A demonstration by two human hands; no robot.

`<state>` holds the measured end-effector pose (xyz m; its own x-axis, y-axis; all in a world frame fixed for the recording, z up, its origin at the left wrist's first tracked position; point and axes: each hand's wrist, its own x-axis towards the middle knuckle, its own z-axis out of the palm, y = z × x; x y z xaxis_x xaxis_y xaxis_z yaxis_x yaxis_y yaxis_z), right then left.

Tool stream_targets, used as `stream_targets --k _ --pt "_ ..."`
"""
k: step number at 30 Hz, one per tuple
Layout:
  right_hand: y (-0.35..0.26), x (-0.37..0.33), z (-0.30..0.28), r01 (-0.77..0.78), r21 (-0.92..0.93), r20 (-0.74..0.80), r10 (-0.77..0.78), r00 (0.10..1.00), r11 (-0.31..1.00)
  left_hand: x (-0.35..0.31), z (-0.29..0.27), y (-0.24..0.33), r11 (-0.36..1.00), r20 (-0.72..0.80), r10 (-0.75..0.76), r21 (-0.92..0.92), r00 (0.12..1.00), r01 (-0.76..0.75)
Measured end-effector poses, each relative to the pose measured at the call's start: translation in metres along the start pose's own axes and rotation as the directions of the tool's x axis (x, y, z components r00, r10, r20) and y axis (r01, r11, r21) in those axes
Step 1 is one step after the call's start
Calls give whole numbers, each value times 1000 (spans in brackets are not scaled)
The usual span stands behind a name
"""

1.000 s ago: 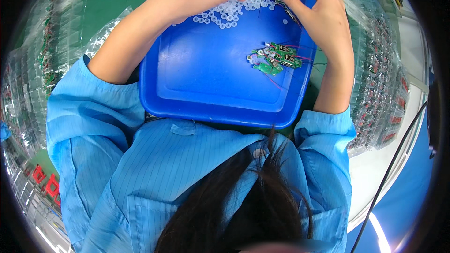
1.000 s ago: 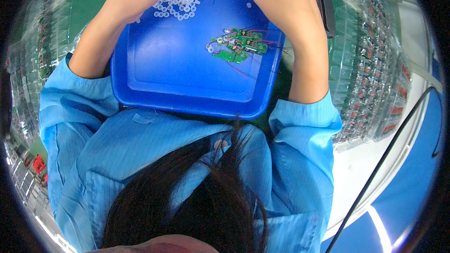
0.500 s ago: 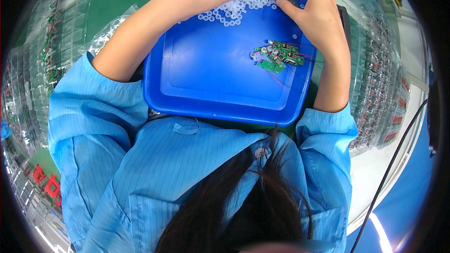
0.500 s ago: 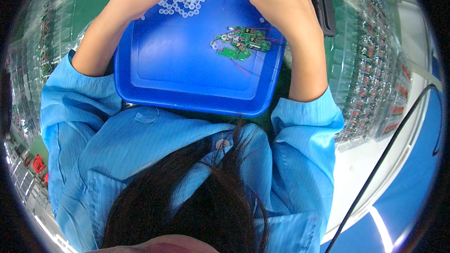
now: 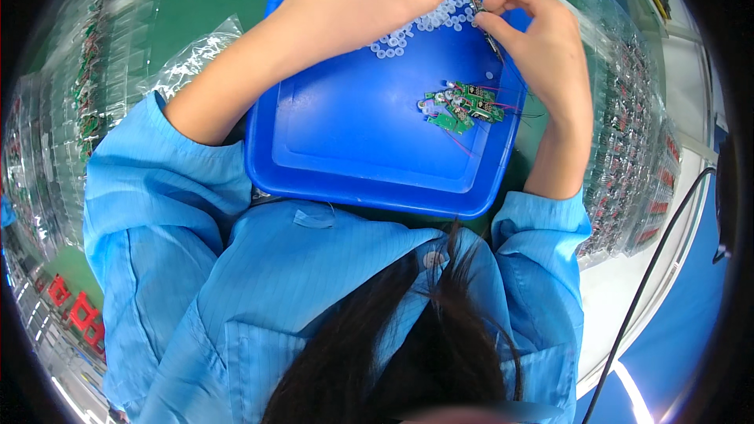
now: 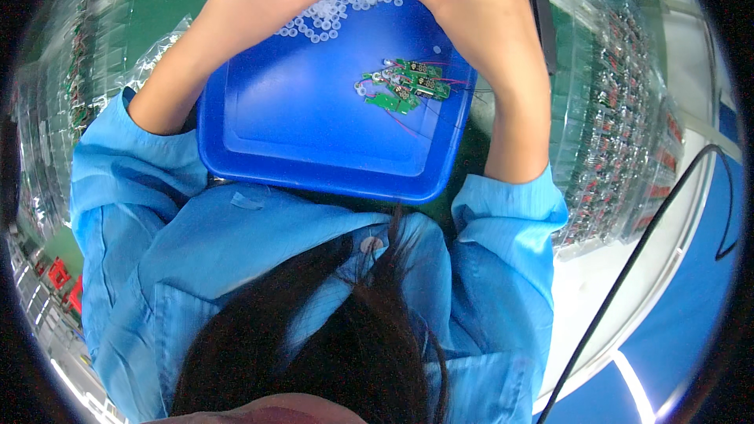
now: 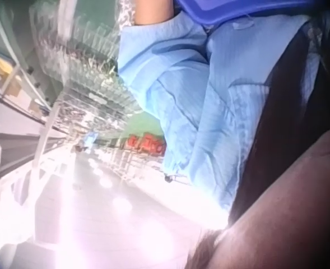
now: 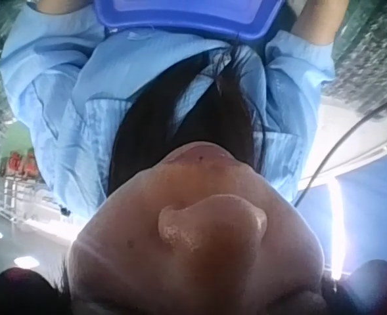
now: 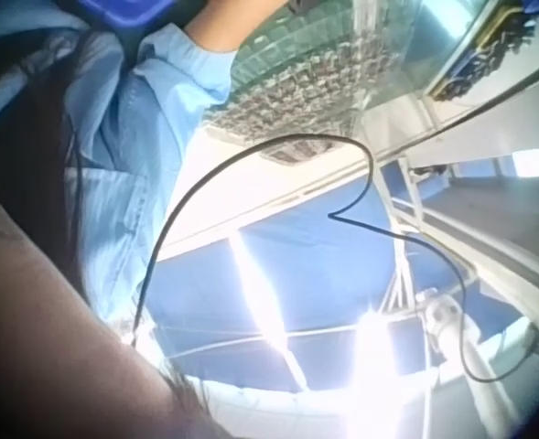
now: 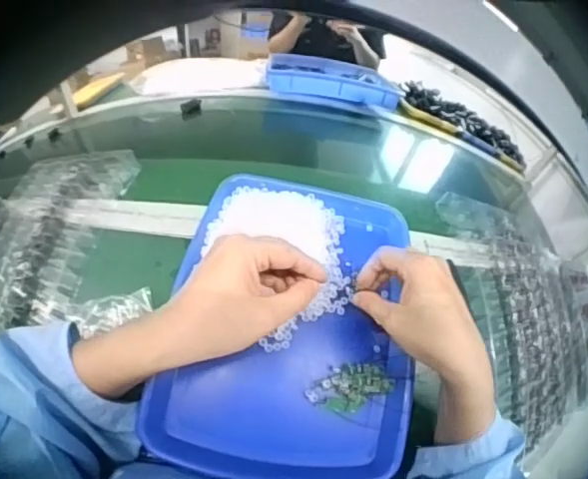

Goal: The person assembles small electronic circuit boards by hand, attaching plastic rings and components to them at a factory workbench.

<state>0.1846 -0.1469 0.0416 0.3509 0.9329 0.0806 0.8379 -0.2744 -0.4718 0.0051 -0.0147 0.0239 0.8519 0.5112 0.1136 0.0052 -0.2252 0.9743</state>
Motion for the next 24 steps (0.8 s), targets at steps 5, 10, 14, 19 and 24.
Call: stream_targets --k 5,10,14,19,24 --pt "-24 -4 -5 129 179 -17 -128 992 975 -8 -1 4 906 -12 336 277 942 -319" --pt "-29 -7 -11 249 93 -71 -243 968 964 -5 7 10 709 60 538 507 841 -489" --pt "-23 -3 3 11 357 -40 3 999 934 13 9 -31 391 -27 903 467 429 -793" --pt "3 -2 8 -155 692 225 -7 974 705 14 6 -20 544 -117 839 220 531 -810" --pt "11 5 16 -102 783 153 -30 988 614 -1 2 4 793 -119 598 236 793 -562"
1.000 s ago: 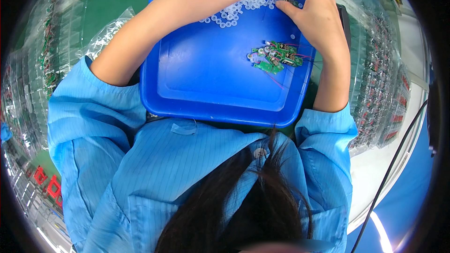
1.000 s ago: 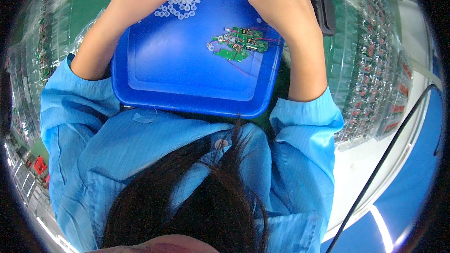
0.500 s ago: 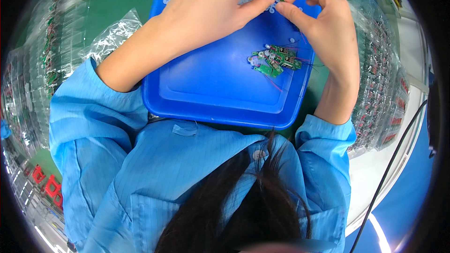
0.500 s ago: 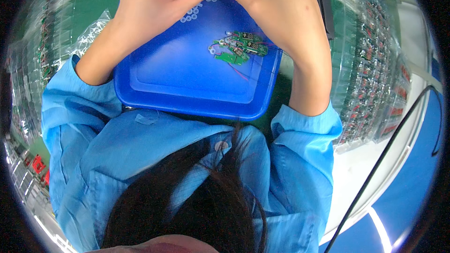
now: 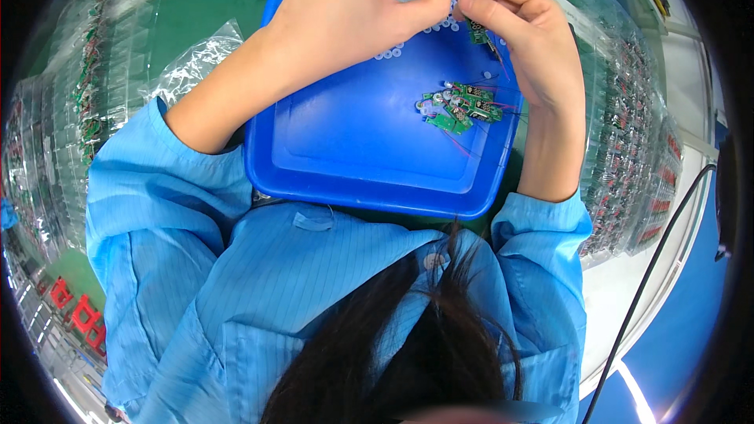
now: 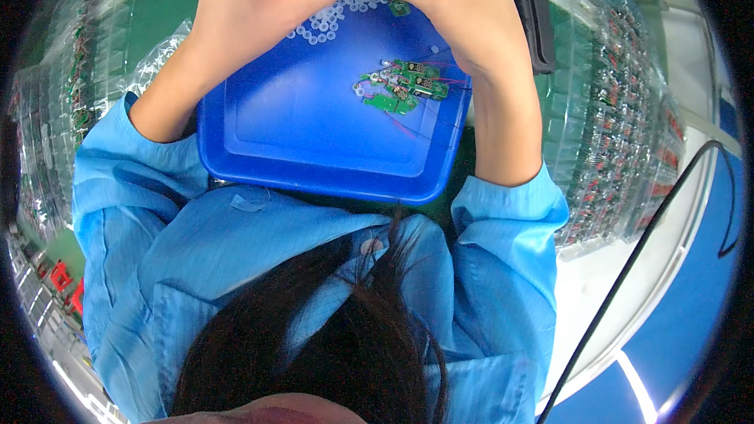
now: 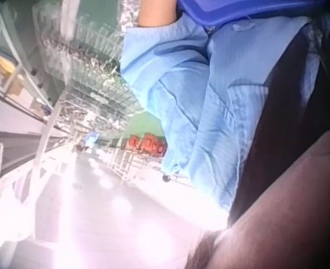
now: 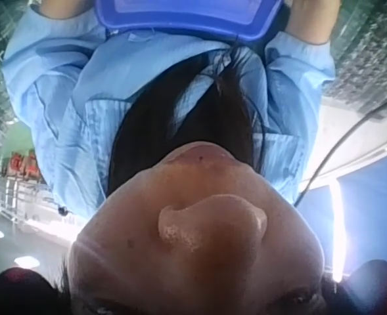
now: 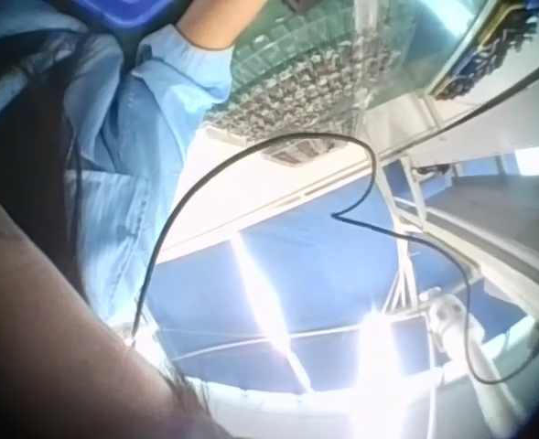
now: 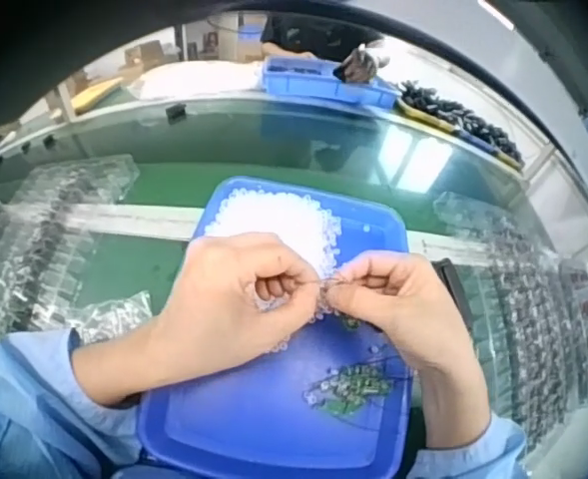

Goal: The person assembles small electronic circuit boards by hand, attaching plastic rings and components to them at a factory workbench.

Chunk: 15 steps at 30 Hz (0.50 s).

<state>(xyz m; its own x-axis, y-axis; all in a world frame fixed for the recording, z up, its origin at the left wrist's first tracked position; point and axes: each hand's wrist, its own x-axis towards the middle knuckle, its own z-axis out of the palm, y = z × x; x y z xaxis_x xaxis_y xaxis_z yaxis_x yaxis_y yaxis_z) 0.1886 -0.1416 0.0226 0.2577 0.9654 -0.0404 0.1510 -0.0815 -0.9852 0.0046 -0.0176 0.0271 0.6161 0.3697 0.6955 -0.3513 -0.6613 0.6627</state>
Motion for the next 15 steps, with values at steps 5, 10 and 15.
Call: stream_targets --k 5,10,15 --pt "6 -1 3 4 -2 -3 -4 1000 1000 2 2 12 825 117 -564 25 818 565" --pt "7 2 0 55 45 -117 -49 992 997 1 -5 11 837 309 -528 34 791 546" --pt "-2 -5 -1 46 -93 -103 -56 993 995 4 -4 7 720 438 -604 -58 666 692"
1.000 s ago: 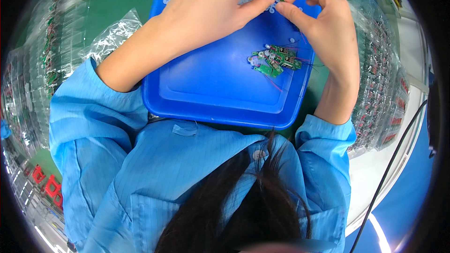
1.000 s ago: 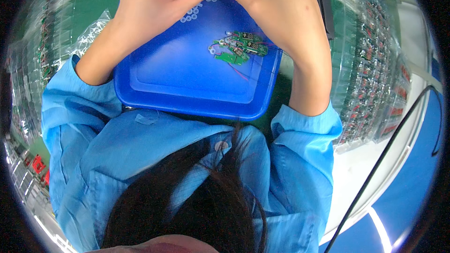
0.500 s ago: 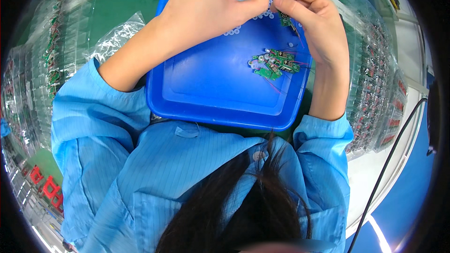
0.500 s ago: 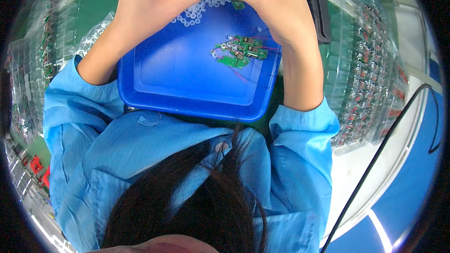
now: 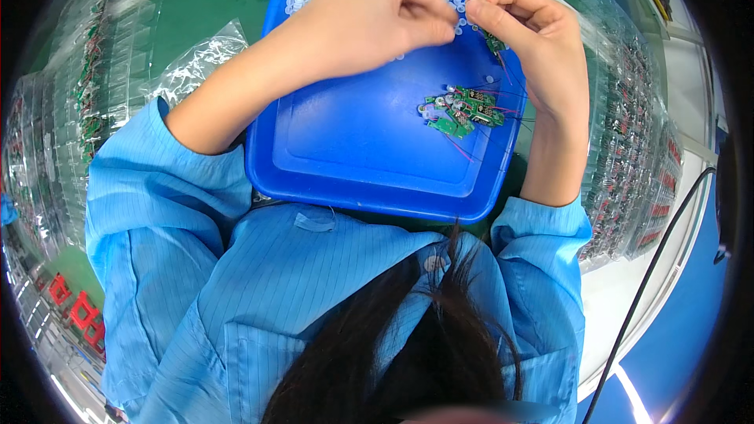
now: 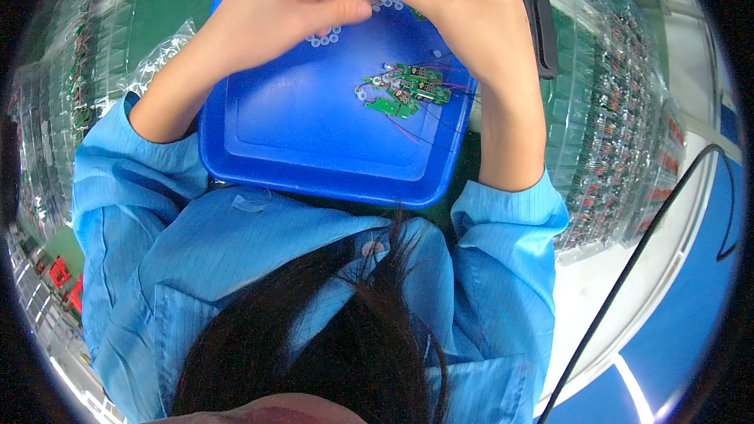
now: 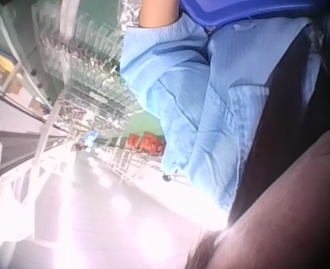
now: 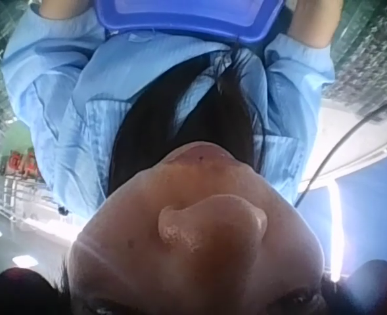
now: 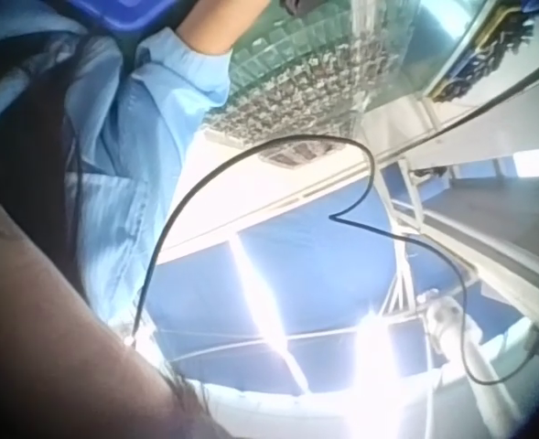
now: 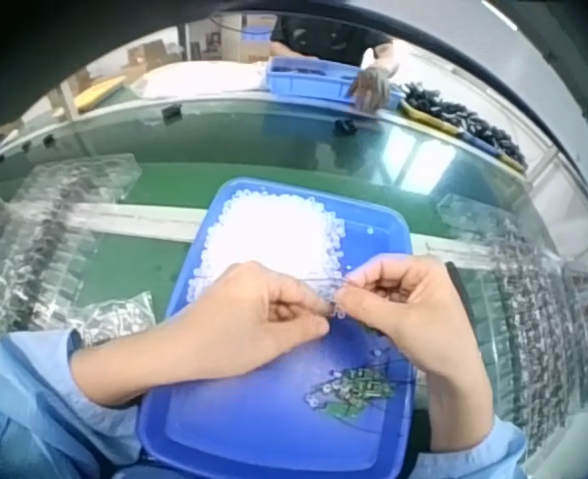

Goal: The person assembles small electronic circuit boards by hand, attaching plastic rings and components to them at a factory workbench.

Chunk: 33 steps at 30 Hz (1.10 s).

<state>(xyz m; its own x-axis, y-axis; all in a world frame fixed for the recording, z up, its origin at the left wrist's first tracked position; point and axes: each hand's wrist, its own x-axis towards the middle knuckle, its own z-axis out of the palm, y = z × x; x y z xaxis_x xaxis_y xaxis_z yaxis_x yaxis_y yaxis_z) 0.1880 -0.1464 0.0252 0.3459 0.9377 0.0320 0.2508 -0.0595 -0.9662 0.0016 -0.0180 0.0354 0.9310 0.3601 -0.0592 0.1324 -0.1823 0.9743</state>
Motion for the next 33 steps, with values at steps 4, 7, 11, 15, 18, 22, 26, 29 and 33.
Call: stream_targets --k 4,7,11,15,18,22,26,29,33 --pt "-1 -1 -2 -84 -32 100 87 991 996 1 4 0 978 -136 -37 -210 990 7" --pt "-4 0 2 -78 -36 109 81 991 996 -2 7 0 994 -200 53 -83 978 -71" --pt "-8 -5 11 -82 -137 9 84 996 987 -1 6 -3 997 -188 42 -55 981 -53" --pt "-19 -13 38 181 -584 -150 -324 934 791 4 6 -15 961 -150 -16 -277 989 -27" --pt "-24 -15 44 13 -673 -288 -278 917 739 6 3 -18 956 -124 -3 -290 992 -34" --pt "-35 -10 39 245 -780 -121 -523 843 575 10 4 -19 928 -95 28 -368 995 -61" --pt "-20 -5 16 135 -513 -178 -260 949 847 13 1 -26 899 -83 -42 -438 996 1" --pt "-13 -2 9 181 -403 -105 -242 965 897 14 0 -32 858 -98 -37 -513 995 -19" --pt "-12 -3 9 119 -292 -100 -154 983 949 14 -7 -35 857 -78 -105 -514 991 50"
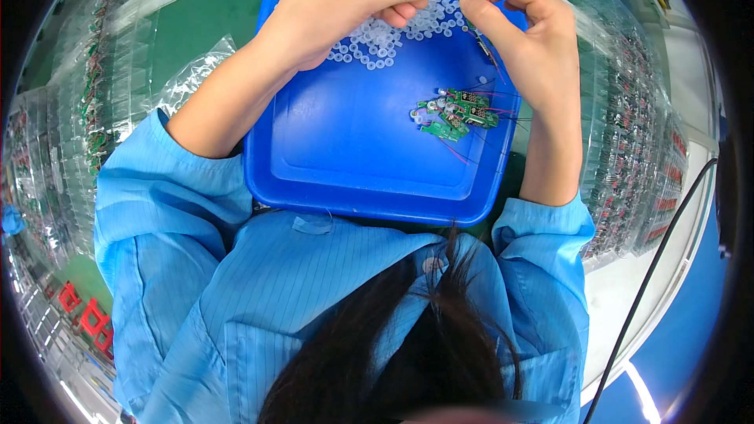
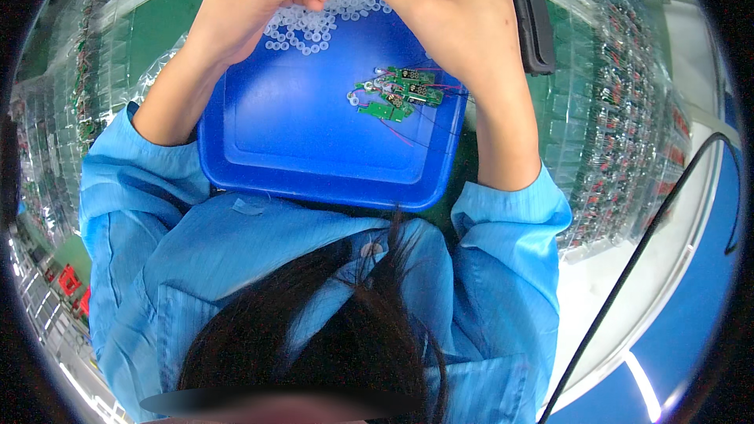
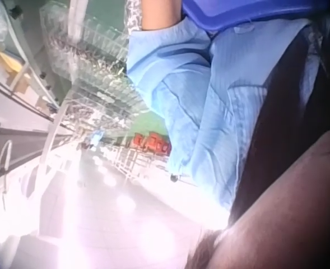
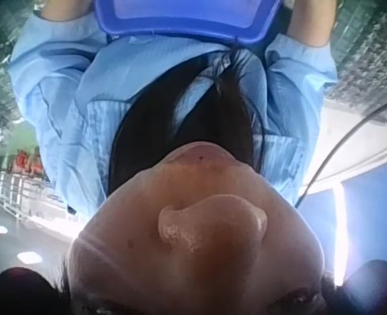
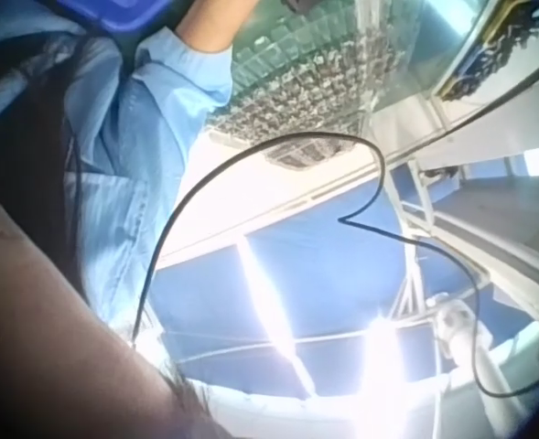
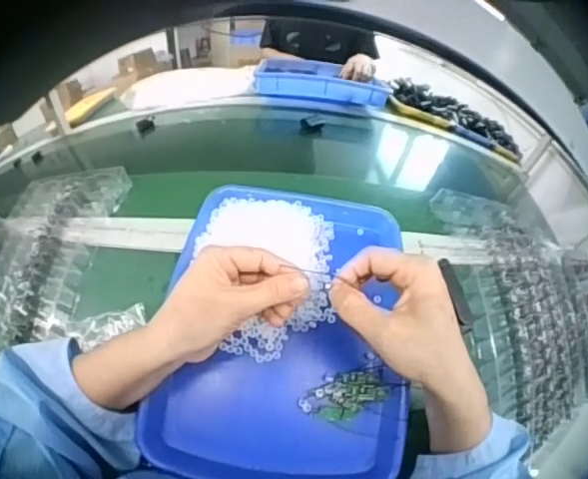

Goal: The person assembles small electronic circuit boards by hand, attaching plastic rings and components to them at a factory workbench.

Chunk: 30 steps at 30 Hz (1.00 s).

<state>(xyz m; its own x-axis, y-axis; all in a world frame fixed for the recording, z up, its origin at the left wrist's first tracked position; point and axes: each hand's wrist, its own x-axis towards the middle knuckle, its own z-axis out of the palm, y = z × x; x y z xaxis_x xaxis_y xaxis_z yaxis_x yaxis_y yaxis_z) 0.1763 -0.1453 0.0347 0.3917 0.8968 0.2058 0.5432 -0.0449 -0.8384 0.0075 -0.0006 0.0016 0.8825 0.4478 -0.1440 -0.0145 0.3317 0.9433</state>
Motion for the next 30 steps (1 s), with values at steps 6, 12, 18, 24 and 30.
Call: stream_targets --k 6,12,18,24,30 --pt "-22 -1 4 6 -46 -57 -8 998 999 3 -5 1 969 107 -36 -239 994 61" --pt "-37 -4 4 -52 -68 -14 51 999 996 3 -5 4 938 135 -79 -326 988 119" --pt "-13 -6 8 251 -250 -92 -281 955 935 1 -5 -1 946 199 -50 -305 979 110" --pt "-17 -6 9 222 -335 -66 -258 964 916 3 -1 -2 978 172 11 -205 985 25" --pt "-19 -6 12 209 -370 -90 -259 962 905 13 -4 -12 865 422 498 -182 758 -467"
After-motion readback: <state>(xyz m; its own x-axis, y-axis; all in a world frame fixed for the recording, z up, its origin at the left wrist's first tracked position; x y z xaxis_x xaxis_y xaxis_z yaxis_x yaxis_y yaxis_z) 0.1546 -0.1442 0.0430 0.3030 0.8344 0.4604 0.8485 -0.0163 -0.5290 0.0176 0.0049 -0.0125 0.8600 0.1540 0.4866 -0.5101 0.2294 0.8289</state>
